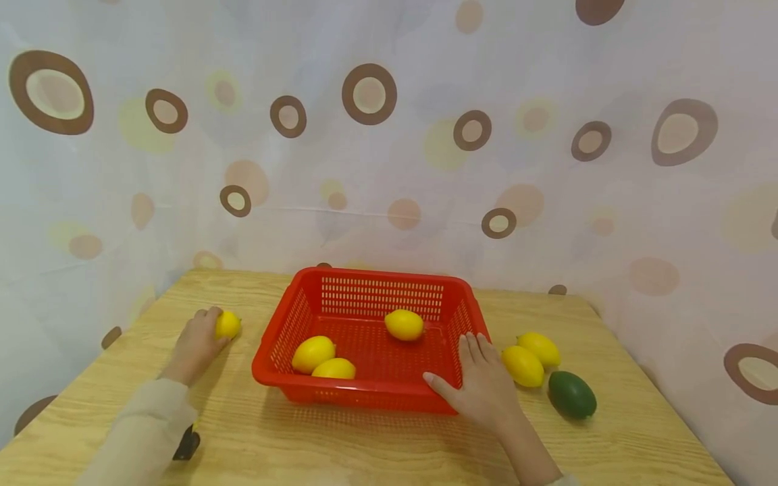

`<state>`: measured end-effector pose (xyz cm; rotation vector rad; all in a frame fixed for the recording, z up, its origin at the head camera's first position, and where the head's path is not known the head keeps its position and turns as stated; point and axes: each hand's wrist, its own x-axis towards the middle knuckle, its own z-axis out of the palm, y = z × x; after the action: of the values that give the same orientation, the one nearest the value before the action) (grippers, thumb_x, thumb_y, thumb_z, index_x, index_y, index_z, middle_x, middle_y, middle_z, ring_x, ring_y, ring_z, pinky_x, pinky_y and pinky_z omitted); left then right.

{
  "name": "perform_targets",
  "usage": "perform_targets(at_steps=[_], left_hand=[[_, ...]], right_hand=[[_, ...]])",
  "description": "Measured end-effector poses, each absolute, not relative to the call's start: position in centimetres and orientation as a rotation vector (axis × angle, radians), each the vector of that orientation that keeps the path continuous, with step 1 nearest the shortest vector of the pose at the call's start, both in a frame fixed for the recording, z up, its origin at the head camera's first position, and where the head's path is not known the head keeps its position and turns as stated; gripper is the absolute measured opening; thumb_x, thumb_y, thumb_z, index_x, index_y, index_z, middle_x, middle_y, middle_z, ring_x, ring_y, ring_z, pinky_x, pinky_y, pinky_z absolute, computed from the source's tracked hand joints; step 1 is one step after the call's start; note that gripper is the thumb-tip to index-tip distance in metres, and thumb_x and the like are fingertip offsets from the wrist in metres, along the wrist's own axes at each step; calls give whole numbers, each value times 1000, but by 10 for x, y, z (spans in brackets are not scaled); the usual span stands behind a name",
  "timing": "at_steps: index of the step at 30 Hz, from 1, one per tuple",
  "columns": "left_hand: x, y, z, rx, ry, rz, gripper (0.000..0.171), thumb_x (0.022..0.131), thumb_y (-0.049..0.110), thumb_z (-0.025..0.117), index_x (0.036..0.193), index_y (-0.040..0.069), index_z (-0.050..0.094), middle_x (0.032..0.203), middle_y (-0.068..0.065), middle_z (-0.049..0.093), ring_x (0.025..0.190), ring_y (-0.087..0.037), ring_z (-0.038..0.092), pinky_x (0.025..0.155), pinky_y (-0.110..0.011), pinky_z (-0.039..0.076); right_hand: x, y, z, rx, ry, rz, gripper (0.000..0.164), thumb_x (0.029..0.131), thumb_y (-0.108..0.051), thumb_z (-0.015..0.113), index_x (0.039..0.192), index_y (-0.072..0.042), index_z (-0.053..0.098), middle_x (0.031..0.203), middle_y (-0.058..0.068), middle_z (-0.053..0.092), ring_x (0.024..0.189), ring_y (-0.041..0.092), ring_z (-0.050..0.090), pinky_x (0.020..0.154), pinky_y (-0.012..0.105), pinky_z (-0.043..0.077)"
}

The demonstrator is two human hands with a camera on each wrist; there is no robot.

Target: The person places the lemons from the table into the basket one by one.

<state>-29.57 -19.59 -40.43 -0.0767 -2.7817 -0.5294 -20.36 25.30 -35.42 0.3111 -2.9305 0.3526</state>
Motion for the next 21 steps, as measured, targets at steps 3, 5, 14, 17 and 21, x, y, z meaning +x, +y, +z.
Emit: perform_targets(at_steps=[3,5,14,17,21], left_hand=[[-293,-197,-404,-114,-2747,-521,44,76,1,70,112,-13,48,97,-33,54,82,-45,58,75,-54,51],[-291,-197,-403,-135,-2724,-511,45,75,2,71,111,-12,49,97,-32,54,82,-44,57,75,-54,50],[-289,-197,-396,-192,-2655,-503,47,75,1,71,114,-12,49,101,-32,54,86,-45,55,76,-55,49],[-290,-196,-392,-209,-2663,-513,47,76,2,70,116,-12,49,104,-33,54,88,-45,55,78,-55,49],[-291,-195,-388,-219,-2672,-507,48,76,2,70,116,-12,49,104,-33,53,88,-46,55,77,-55,49]], right_hand=[[-204,253,-354,310,-2934,349,93,86,-62,46,138,13,31,145,30,30,135,47,23,109,58,23],[-204,253,-355,309,-2931,347,93,86,-62,46,137,14,31,144,31,30,135,47,23,109,58,23],[-204,253,-355,300,-2939,357,94,85,-63,46,138,14,30,145,31,30,135,47,23,109,58,24],[-203,253,-355,302,-2939,359,94,85,-63,46,138,14,30,145,30,29,135,47,23,109,58,24],[-203,253,-355,303,-2938,359,95,85,-63,46,138,14,30,145,30,29,135,47,23,109,58,24]])
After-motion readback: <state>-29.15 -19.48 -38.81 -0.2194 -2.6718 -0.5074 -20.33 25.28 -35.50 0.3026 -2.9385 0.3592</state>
